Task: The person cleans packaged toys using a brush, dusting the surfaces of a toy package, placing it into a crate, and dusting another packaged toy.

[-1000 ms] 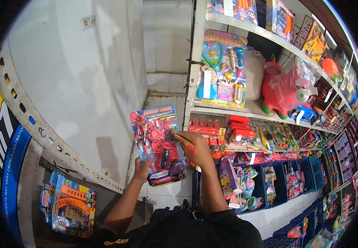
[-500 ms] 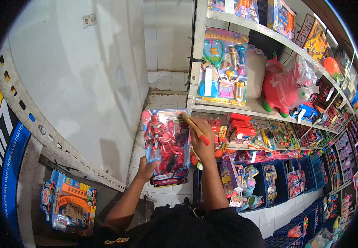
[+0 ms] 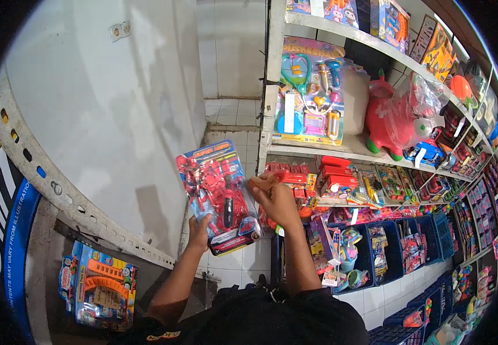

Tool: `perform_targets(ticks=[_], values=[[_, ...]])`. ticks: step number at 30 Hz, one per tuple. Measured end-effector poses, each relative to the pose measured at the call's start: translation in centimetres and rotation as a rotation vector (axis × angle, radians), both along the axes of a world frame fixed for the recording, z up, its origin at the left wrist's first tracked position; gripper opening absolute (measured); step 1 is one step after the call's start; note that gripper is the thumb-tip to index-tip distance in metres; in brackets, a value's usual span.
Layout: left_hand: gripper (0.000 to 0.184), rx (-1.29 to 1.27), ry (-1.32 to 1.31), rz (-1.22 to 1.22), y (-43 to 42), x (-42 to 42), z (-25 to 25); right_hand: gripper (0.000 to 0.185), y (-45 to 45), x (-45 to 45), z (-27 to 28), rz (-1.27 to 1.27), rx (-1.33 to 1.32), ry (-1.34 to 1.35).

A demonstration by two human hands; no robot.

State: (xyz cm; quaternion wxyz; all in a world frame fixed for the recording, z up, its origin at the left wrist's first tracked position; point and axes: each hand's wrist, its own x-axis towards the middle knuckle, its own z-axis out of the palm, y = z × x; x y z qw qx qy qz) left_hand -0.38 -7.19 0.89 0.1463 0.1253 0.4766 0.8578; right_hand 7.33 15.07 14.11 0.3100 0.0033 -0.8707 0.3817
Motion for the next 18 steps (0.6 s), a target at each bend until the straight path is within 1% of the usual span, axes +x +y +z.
perform_targets(ticks=[3, 4, 7, 8, 11, 14, 17, 18], values=[[0.026, -0.123, 0.075, -0.055, -0.1, 0.4, -0.2, 0.026, -0.6, -0.3, 0.3, 0.027, -0.409, 0.066], [0.024, -0.131, 0.039, -0.026, 0.1, 0.9, -0.4, 0.036, 0.3, -0.9, -0.7, 0.069, -0.383, 0.092], [0.022, -0.126, 0.079, -0.072, -0.1, 0.7, -0.5, 0.041, 0.0, -1.0, -0.4, 0.042, -0.521, 0.176], [0.021, -0.124, 0.089, -0.084, -0.1, 0.7, -0.5, 0.052, -0.1, -0.7, 0.1, 0.031, -0.473, 0.186], [0.02, -0.142, 0.131, -0.124, -0.1, 0.5, -0.6, 0.063, -0.5, -0.2, 0.2, 0.034, -0.408, 0.175], [0.02, -0.201, 0.186, -0.164, -0.2, 0.3, -1.3, 0.079, -0.6, -0.4, -0.2, 0.003, -0.072, 0.265], [0.022, -0.219, 0.199, -0.168, -0.1, 0.6, -0.4, 0.093, -0.1, -1.1, -1.6, 0.022, 0.149, 0.353], [0.022, -0.222, 0.191, -0.169, -0.2, 0.6, -0.3, 0.096, -0.9, -0.6, -0.9, 0.013, 0.062, 0.285]])
